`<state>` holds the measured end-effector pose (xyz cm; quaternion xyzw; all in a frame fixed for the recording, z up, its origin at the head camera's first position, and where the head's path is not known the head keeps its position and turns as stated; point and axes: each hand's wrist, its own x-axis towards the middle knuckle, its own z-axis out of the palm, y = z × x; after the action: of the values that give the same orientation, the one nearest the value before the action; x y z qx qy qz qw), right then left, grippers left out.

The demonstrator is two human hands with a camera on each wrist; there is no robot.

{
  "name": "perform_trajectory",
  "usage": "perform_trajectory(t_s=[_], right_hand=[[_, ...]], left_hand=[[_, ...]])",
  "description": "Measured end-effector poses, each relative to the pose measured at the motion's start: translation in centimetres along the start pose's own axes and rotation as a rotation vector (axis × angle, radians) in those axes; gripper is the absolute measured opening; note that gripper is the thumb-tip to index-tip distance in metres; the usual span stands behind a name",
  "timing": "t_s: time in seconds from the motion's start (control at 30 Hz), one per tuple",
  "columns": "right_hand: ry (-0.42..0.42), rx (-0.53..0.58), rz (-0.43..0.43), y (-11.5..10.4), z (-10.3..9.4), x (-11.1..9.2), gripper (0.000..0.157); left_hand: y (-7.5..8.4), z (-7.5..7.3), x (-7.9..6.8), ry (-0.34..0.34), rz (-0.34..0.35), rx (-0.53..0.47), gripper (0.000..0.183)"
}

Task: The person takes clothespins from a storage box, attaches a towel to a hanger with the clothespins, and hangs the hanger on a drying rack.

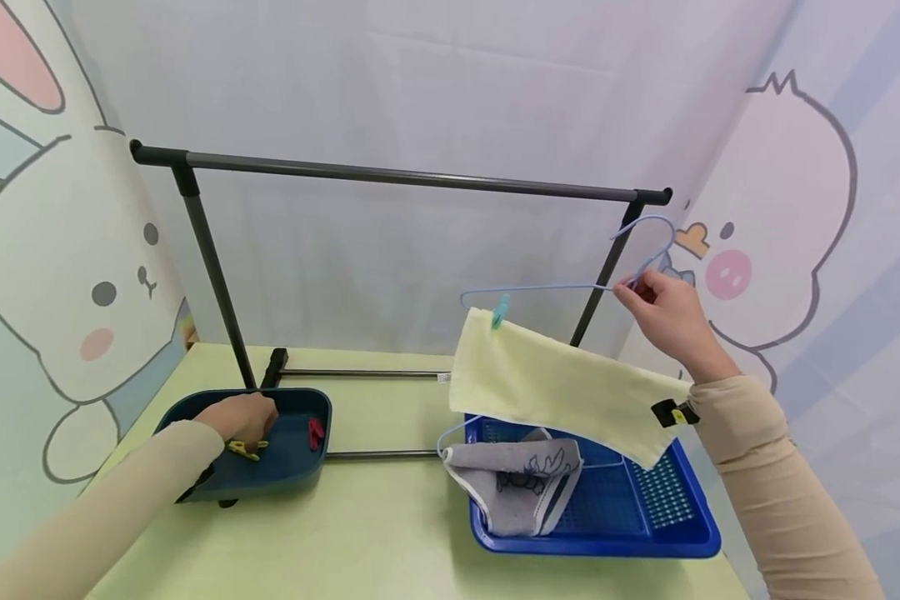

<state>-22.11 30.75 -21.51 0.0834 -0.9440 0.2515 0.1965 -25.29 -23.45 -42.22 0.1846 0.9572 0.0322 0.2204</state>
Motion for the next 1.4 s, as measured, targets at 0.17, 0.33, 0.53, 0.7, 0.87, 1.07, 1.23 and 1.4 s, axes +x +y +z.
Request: perform_trajectory(t_s=[0.17, 0.33, 0.53, 0.7, 0.87, 1.07, 1.23, 1.4], right_hand=[[0.005, 0.010, -0.011, 0.0, 0.2, -0.3, 0.041], [-0.005, 0.008, -0.012, -0.1, 0.5, -0.3, 0.041], [-0.014, 0.003, -0.007, -0.1, 0.7, -0.3, 0.041], [-0.017, 0.001, -0.013, -0.1, 0.7, -0.3, 0.042], [-0.020, -0.001, -0.015, -0.1, 0.6, -0.3, 0.042], [-0.015, 0.012, -0.028, -0.2, 0.5, -0.2, 0.042], [-0.006, 0.013, -0.042, -0.3, 0.1, -0.2, 0.042], [0.003, 0.033, -0.050, -0.6, 0.3, 0.0, 0.042]], left_hand=[[-0.5, 1.2, -0.4, 0.042, 0.006, 0.003, 0.028], [-1.1, 2.7, -0.6, 0.076, 0.043, 0.001, 0.031], [-1.3, 2.9, -0.4, 0.072, 0.052, 0.036, 0.031], [-1.3, 2.6, 0.0, 0.068, 0.069, 0.059, 0.029], [-1.3, 2.4, 0.5, 0.056, 0.060, 0.054, 0.029], [-1.1, 2.2, 0.9, 0.065, 0.083, 0.090, 0.028], [-1.1, 2.0, 1.6, 0.076, 0.120, 0.110, 0.025], [-1.3, 1.6, 1.9, 0.101, 0.113, 0.085, 0.020]])
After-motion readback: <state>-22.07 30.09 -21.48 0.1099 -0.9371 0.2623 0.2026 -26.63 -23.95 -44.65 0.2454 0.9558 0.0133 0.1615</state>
